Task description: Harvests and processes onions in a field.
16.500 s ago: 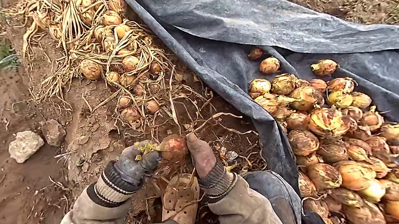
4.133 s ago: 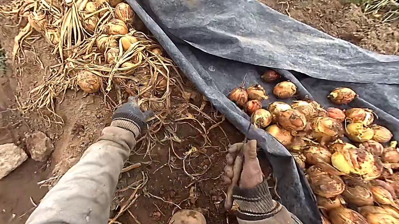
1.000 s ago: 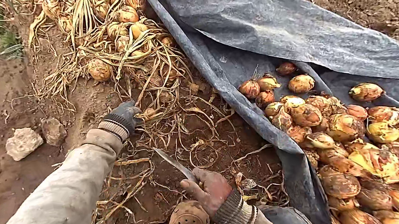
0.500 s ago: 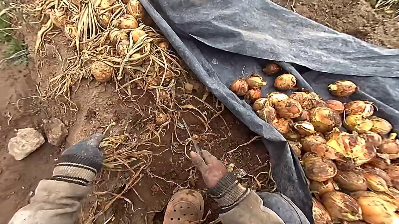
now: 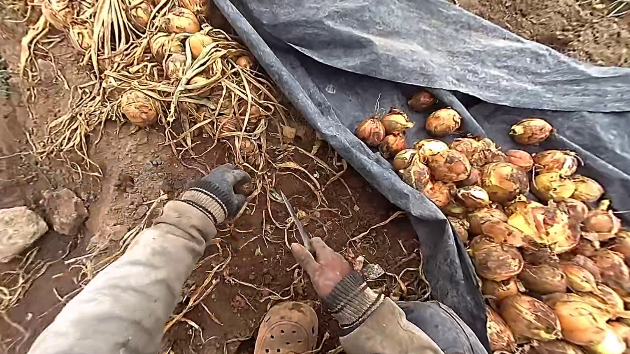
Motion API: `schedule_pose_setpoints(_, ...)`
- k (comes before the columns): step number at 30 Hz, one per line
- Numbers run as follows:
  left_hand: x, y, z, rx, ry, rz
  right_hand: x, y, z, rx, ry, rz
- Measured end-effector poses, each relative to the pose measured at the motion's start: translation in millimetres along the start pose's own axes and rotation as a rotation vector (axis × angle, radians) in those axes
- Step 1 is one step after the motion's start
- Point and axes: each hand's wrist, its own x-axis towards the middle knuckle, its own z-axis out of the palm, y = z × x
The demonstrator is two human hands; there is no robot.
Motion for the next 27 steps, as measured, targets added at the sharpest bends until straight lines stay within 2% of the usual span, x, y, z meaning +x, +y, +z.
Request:
schedule_pose_setpoints(2,19,4,17,-0.005,-0.055,-0.032,1,5,-5,0.012,0.009,0.008)
schedule_pose_setpoints(5,11,-5,22,-0.092,0.029,-0.109,4,5,-8,0.029,0.017,0.024)
schedule_pose_setpoints(7,-16,6,14,-0.195,0.117,-0.152,8,-1,-6,0.023,0.021,0.015)
schedule_pose_setpoints(10,-71,41,3,-0.354,0.238,-0.126,9,-7,2,0.059,0.031,-0.065)
schedule_pose_setpoints(14,-131,77,-4,-0.453,0.225,-0.086,-3,-10,11,0.157,0.0,-0.216)
schedule_pose_setpoints(19,-167,104,-8,-0.38,0.16,-0.023,-18,-16,15,0.161,-0.037,-0.304)
schedule_pose_setpoints(22,-176,108,-11,-0.311,0.11,-0.07,-22,-15,23,0.21,0.012,-0.381)
schedule_pose_setpoints(27,-184,109,-10,-0.221,0.101,-0.108,-27,-18,33,0.197,0.084,-0.344)
